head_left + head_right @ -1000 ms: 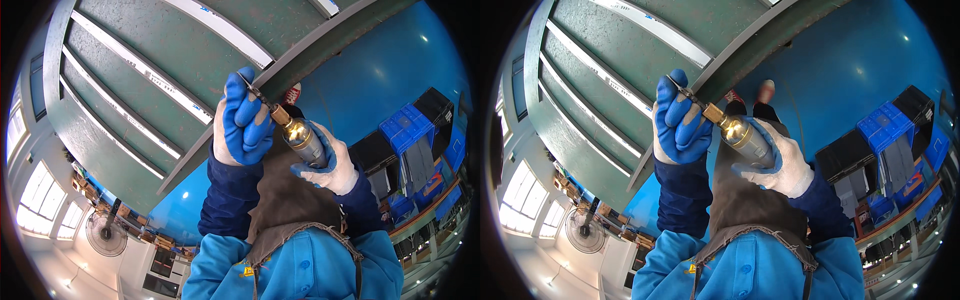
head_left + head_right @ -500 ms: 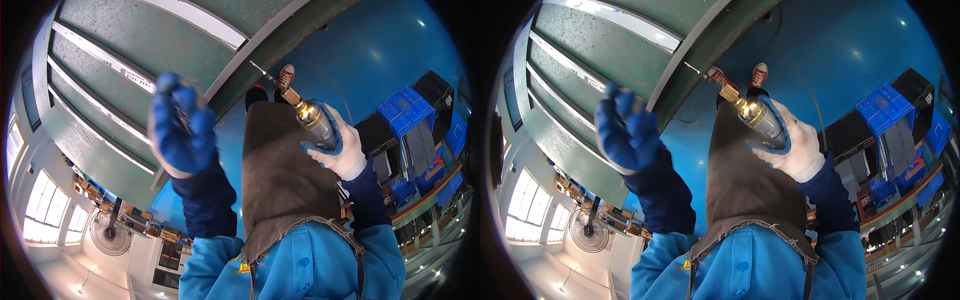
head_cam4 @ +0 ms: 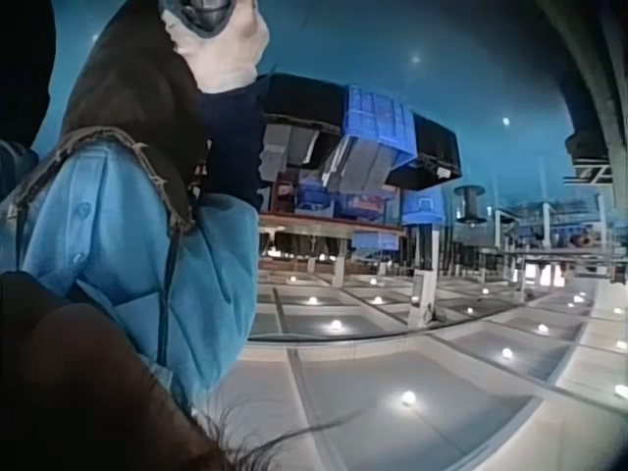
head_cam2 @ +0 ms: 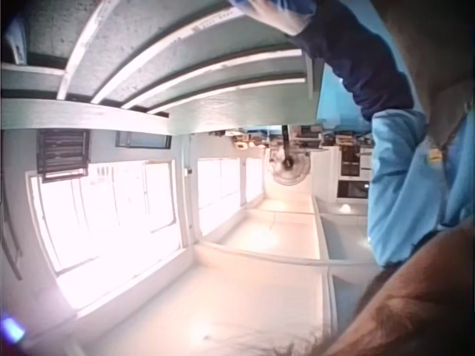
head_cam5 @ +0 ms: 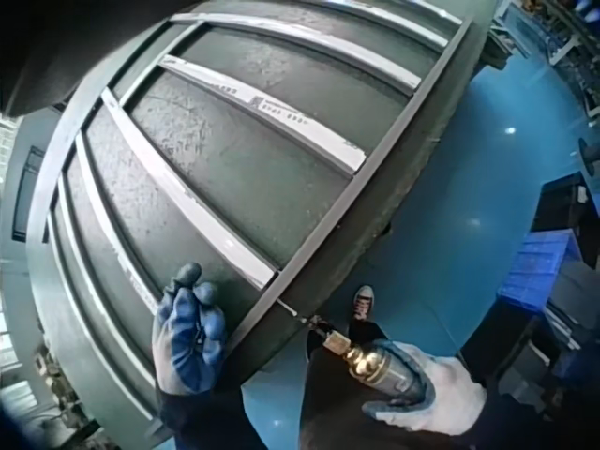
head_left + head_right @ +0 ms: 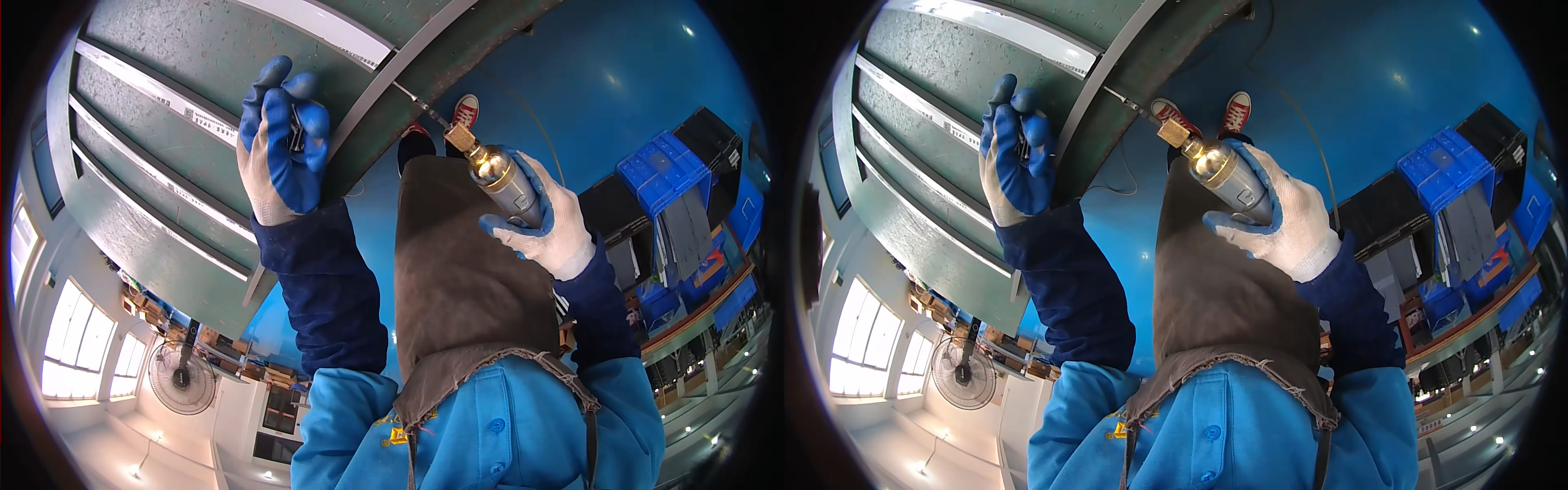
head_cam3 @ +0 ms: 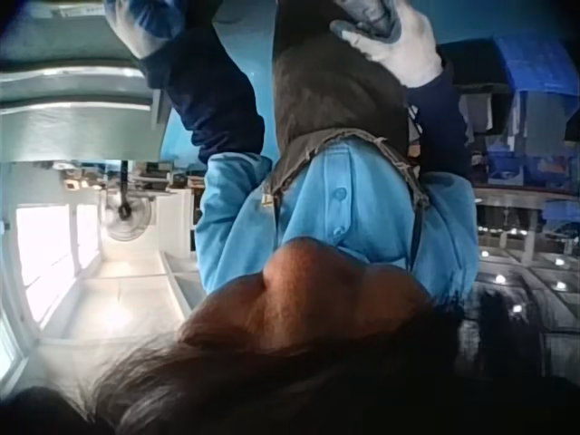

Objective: Attaching metal strips to a larger frame using a power drill and screws.

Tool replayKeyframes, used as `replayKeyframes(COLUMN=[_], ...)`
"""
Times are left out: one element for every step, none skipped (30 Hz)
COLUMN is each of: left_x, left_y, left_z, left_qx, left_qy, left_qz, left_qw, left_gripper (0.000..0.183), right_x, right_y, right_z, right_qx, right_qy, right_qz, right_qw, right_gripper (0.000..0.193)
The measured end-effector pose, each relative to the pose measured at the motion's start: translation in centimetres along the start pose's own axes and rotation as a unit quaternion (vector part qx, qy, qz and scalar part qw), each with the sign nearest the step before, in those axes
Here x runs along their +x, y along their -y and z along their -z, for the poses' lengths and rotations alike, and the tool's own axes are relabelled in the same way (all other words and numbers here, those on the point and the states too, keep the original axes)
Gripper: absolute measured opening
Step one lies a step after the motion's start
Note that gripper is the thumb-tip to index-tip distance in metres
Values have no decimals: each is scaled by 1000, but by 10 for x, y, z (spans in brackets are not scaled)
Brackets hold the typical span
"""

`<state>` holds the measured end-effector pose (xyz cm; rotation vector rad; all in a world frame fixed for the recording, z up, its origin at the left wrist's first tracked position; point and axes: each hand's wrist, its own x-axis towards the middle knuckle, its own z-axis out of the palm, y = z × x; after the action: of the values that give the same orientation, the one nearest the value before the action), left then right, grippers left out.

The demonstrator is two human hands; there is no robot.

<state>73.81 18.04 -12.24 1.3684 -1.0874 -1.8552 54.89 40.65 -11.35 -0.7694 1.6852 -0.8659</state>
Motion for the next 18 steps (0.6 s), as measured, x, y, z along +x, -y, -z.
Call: replayKeyframes(left_x=[0,0,0,1,3,7,12,16,18,18,18,17,16,15,16,16,16,16], left_y=[-1,-1,-2,-2,-1,1,4,7,9,9,10,10,10,10,10,11,11,11], left_z=[0,1,1,2,5,9,14,17,19,18,16,13,10,10,9,9,9,9], left_qx=[-21,-41,-61,-82,-81,-140,-199,-258,-316,-316,-341,-365,-389,-412,-414,-397,-380,-363], left_qy=[12,25,38,51,52,78,103,128,151,152,141,130,119,107,108,91,74,57], left_qz=[4,9,14,20,21,28,35,42,48,50,48,45,42,38,39,40,41,42], left_qw=[1000,999,997,995,995,987,974,957,935,935,928,921,913,904,903,912,921,929], left_gripper=[43,43,42,42,42,40,38,36,34,34,34,35,35,35,35,35,34,34], right_x=[1,1,2,3,5,7,10,12,13,15,16,17,18,19,20,22,23,25], right_y=[0,1,0,0,0,0,1,3,5,7,11,14,16,17,17,16,15,13], right_z=[0,0,0,1,2,3,5,7,8,11,14,17,19,20,20,20,19,18], right_qx=[-5,-11,-16,-21,-20,-54,-89,-123,-158,-158,-175,-192,-209,-226,-228,-190,-150,-111], right_qy=[0,0,-1,-1,-2,-1,0,1,3,3,6,9,13,17,16,38,60,82], right_qz=[0,0,-1,-2,-3,5,13,21,29,28,34,40,47,54,53,18,-17,-52], right_qw=[1000,1000,1000,1000,1000,999,996,992,987,987,984,981,977,972,972,981,987,989], right_gripper=[80,81,81,81,81,81,81,81,81,81,81,80,79,79,79,81,83,85])
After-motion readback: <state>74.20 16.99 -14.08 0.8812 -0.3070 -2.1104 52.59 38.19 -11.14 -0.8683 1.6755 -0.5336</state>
